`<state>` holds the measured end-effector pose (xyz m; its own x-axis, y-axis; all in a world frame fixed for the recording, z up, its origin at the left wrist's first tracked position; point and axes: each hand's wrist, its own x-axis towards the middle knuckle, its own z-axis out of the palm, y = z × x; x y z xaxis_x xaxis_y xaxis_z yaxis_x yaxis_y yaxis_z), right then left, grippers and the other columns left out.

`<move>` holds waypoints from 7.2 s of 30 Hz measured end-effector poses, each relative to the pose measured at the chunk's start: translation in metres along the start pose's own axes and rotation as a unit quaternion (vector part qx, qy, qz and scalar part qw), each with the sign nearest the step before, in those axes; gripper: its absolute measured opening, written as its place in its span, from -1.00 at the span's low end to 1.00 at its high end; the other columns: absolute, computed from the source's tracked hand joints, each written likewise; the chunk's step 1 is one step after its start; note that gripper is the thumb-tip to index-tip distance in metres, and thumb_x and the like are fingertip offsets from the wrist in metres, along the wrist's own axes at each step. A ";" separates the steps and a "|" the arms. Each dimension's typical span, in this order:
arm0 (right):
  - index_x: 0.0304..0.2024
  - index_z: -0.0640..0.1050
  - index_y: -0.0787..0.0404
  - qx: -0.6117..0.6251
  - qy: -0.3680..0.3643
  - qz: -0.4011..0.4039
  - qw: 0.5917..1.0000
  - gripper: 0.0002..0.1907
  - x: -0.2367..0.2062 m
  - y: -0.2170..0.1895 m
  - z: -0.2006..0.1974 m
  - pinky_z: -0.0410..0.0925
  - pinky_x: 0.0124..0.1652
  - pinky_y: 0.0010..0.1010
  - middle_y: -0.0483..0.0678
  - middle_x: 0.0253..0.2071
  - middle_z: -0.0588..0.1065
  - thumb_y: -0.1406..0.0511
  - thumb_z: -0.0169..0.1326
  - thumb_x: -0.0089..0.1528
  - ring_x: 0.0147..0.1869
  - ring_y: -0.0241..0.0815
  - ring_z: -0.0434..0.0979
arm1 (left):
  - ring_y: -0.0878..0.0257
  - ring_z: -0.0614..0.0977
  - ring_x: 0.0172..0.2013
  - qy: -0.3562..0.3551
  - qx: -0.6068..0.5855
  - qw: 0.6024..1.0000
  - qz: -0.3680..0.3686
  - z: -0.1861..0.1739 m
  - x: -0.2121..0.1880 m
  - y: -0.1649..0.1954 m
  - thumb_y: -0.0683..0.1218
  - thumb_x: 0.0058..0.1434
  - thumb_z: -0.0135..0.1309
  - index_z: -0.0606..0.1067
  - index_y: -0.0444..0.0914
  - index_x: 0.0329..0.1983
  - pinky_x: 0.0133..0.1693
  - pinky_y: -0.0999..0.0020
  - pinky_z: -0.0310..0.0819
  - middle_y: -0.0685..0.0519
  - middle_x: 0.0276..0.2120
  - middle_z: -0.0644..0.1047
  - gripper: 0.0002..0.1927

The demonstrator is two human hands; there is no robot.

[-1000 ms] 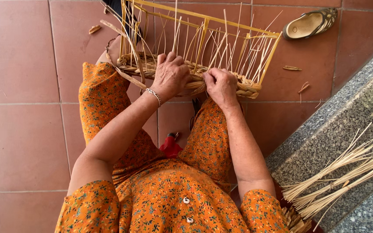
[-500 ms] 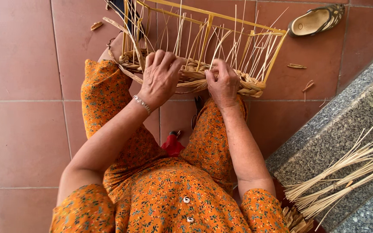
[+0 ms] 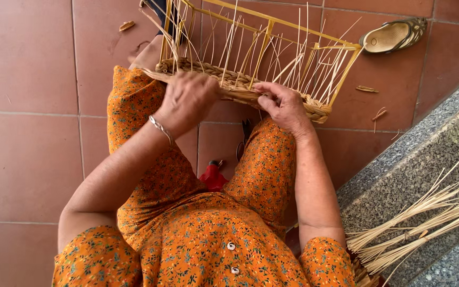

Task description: The person sits on a tiled floor and weaves a basket by hand, interlacing dried plant strips through a rectangular frame. The person repeatedly threads and pulls the strips to build up the basket walls.

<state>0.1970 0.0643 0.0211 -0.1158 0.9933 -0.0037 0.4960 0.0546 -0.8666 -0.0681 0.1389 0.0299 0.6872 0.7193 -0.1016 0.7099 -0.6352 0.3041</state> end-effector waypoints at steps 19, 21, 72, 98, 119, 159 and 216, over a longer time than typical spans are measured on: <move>0.14 0.37 0.19 -0.135 0.265 0.061 0.953 -0.65 0.025 -0.037 0.038 0.41 -0.55 -0.42 -0.13 -0.53 0.55 0.36 0.11 0.32 -0.53 -0.28 0.56 | -0.12 0.66 -0.20 0.033 -0.272 0.952 -0.134 -0.007 0.077 0.066 -0.18 0.23 0.18 0.52 -0.30 -0.19 -0.06 0.05 0.55 -0.23 -0.22 0.64 -0.86; 0.08 0.42 0.17 -0.168 0.273 0.056 0.946 -0.74 0.030 -0.040 0.039 0.41 -0.56 -0.42 -0.11 -0.53 0.55 0.38 0.10 0.35 -0.53 -0.28 0.56 | -0.08 0.67 -0.17 -0.037 -0.245 0.960 -0.132 -0.013 0.087 0.063 -0.22 0.14 0.18 0.54 -0.30 -0.16 -0.05 0.12 0.57 -0.22 -0.18 0.64 -0.81; 0.05 0.55 0.29 -0.017 0.469 0.123 0.874 -0.61 -0.058 0.025 -0.030 0.44 -0.23 -0.27 0.09 0.02 0.50 0.17 0.23 0.29 -0.10 -0.15 0.47 | 0.49 0.50 -0.63 0.076 -0.466 0.856 -0.210 0.001 0.024 0.016 -0.05 0.42 -0.02 0.53 -0.25 -0.10 -0.59 0.57 0.46 0.06 -0.49 0.59 -0.80; 0.21 0.51 0.19 0.062 0.357 0.213 0.908 -0.34 -0.073 0.044 -0.015 0.47 -0.10 -0.29 0.02 -0.08 0.48 -0.09 0.21 0.26 -0.08 -0.16 0.49 | 0.41 0.40 -0.48 0.138 -0.856 0.450 -0.213 -0.016 -0.062 -0.028 -0.14 0.40 -0.06 0.45 -0.22 -0.16 -0.42 0.51 0.25 0.12 -0.31 0.58 -0.92; 0.17 0.56 0.27 0.214 0.396 0.200 0.870 -0.55 -0.067 0.059 -0.026 0.52 0.12 -0.31 -0.01 -0.03 0.57 0.22 0.28 0.28 0.07 -0.20 0.55 | 0.43 0.53 -0.16 0.246 -0.587 0.716 -0.288 0.005 -0.026 -0.051 0.09 0.46 -0.12 0.49 -0.22 0.16 -0.02 0.42 0.45 0.15 -0.18 0.55 -0.61; -0.14 0.51 0.27 -0.223 0.056 -0.047 0.972 -0.93 0.004 0.007 0.006 0.47 -0.49 -0.47 0.00 -0.40 0.56 0.38 0.13 0.42 -0.39 -0.29 0.53 | 0.13 0.65 -0.18 0.244 -0.367 0.894 0.078 0.012 -0.024 0.063 -0.28 0.30 0.14 0.50 -0.31 -0.07 -0.14 0.32 0.60 -0.04 -0.19 0.60 -0.85; 0.09 0.56 0.21 -0.034 0.133 0.008 0.990 -0.75 -0.009 0.010 0.017 0.47 -0.46 -0.58 -0.09 -0.26 0.67 0.35 0.11 0.35 -0.42 -0.42 0.57 | 0.22 0.44 -0.67 0.131 -0.159 0.978 -0.020 0.032 0.006 0.036 0.02 0.23 0.29 0.43 -0.20 -0.61 -0.58 0.24 0.37 0.07 -0.67 0.45 -0.61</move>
<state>0.1887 0.0540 0.0039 0.1193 0.9852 0.1231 0.5535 0.0369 -0.8320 -0.0337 0.1115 0.0099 0.5666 0.8161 0.1136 0.6238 -0.5149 0.5879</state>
